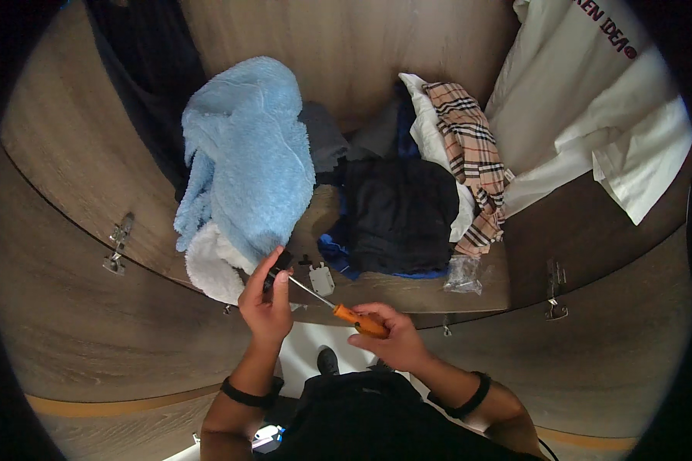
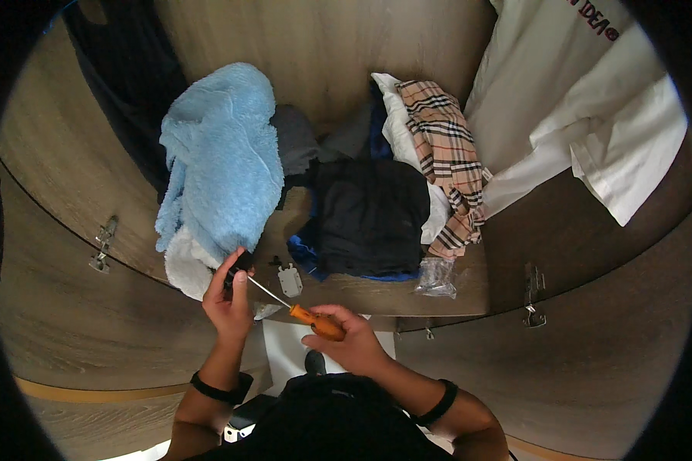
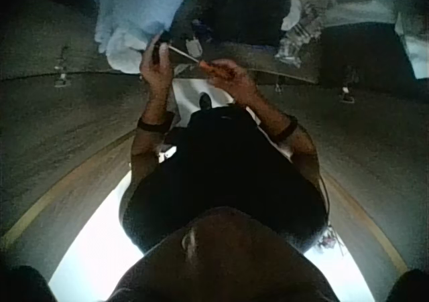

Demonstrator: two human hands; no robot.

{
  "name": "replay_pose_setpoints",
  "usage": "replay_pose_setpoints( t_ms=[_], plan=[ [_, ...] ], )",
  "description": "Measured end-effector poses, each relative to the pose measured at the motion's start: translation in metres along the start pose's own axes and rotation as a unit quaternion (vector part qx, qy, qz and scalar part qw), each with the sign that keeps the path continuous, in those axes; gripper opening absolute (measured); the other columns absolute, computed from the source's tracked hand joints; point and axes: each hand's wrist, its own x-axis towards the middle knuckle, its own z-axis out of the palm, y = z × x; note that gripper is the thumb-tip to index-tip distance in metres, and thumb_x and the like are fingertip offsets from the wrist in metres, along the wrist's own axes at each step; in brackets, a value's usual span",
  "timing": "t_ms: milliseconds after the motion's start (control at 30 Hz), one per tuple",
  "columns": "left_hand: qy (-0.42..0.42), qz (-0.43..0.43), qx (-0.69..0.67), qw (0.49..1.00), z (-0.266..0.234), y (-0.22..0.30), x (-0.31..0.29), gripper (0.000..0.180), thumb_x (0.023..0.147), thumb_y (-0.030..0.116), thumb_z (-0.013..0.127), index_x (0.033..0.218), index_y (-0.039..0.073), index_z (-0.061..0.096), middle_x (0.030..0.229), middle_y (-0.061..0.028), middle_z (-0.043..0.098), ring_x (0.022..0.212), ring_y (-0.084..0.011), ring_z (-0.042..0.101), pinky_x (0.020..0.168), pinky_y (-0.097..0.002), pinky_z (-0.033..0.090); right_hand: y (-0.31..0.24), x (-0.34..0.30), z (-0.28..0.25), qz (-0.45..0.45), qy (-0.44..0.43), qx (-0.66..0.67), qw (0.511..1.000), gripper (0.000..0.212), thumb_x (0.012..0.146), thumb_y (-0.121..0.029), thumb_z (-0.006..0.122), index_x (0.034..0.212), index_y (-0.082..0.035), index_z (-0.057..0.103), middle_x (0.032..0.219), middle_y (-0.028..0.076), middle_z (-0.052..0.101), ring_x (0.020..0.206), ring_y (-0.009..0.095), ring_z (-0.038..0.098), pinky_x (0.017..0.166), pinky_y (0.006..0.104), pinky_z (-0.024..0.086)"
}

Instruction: Repairing or installing hardware and plastic fittings on a wardrobe shelf using a screwdriver.

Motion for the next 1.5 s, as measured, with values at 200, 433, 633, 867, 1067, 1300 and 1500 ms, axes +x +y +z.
replay_pose_setpoints(
  t_ms=[200,433,633,867,1067,1300,1500],
  plan=[
    [-0.070,-0.027,-0.011,0.997,-0.012,0.001,0.002,0.033,0.092,-0.003,0.053,0.125,-0.007,0.056,0.119,-0.0170,0.064,0.099,-0.0171,0.064,0.086,-0.0285,0.050,-0.019,-0.002,-0.018,0.135,-0.051,0.132,0.981,0.029,0.092,-0.024,0.066,0.114,-0.009,0.053,0.079,0.007,0.063,0.052,0.005,0.044,0.043,0.0209,0.032],
    [-0.114,0.030,0.015,0.993,-0.017,0.003,0.008,0.038,0.089,-0.008,0.052,0.126,-0.007,0.054,0.125,-0.0206,0.061,0.113,-0.0255,0.060,0.097,-0.0338,0.046,-0.011,-0.001,-0.026,0.274,-0.085,0.239,0.928,0.024,0.092,-0.019,0.064,0.109,-0.006,0.054,0.080,0.011,0.065,0.050,0.010,0.050,0.043,0.0233,0.039],
    [-0.127,0.040,0.069,0.989,-0.017,0.004,0.004,0.037,0.088,-0.007,0.053,0.125,-0.007,0.054,0.126,-0.0217,0.060,0.117,-0.0287,0.059,0.099,-0.0358,0.045,-0.001,-0.004,-0.009,-0.273,0.087,-0.327,0.900,0.027,0.084,-0.015,0.074,0.103,-0.004,0.058,0.094,0.012,0.067,0.069,0.020,0.067,0.062,0.0281,0.054],
    [-0.139,0.057,0.032,0.988,-0.021,0.001,0.004,0.036,0.094,-0.001,0.049,0.130,-0.008,0.049,0.130,-0.0222,0.055,0.113,-0.0237,0.059,0.095,-0.0347,0.049,-0.003,0.010,-0.034,0.326,-0.252,0.462,0.785,0.033,0.082,-0.003,0.074,0.110,-0.005,0.057,0.094,0.014,0.064,0.073,0.019,0.066,0.064,0.0278,0.055],
    [-0.164,0.045,0.092,0.981,-0.020,0.006,0.008,0.036,0.094,-0.002,0.048,0.130,-0.008,0.048,0.130,-0.0217,0.056,0.110,-0.0217,0.060,0.094,-0.0338,0.049,-0.008,0.005,0.001,-0.265,0.038,-0.223,0.937,0.028,0.092,-0.017,0.065,0.116,-0.007,0.056,0.091,0.013,0.064,0.053,0.008,0.049,0.044,0.0212,0.035],
    [-0.149,0.018,0.014,0.989,-0.022,0.008,0.004,0.036,0.095,-0.001,0.048,0.130,-0.008,0.048,0.129,-0.0210,0.056,0.107,-0.0205,0.061,0.094,-0.0324,0.048,-0.018,0.009,-0.021,0.259,-0.155,0.402,0.865,0.028,0.088,-0.009,0.069,0.112,-0.006,0.055,0.090,0.009,0.063,0.050,0.006,0.045,0.041,0.0233,0.035],
    [-0.155,0.015,0.042,0.987,-0.024,0.012,0.008,0.036,0.095,0.000,0.048,0.130,-0.008,0.048,0.129,-0.0221,0.056,0.107,-0.0224,0.061,0.093,-0.0340,0.050,-0.018,-0.002,0.004,0.041,-0.043,0.020,0.998,0.018,0.095,-0.013,0.057,0.112,-0.006,0.052,0.079,0.011,0.059,0.048,0.007,0.044,0.040,0.0212,0.034]
  ],
)
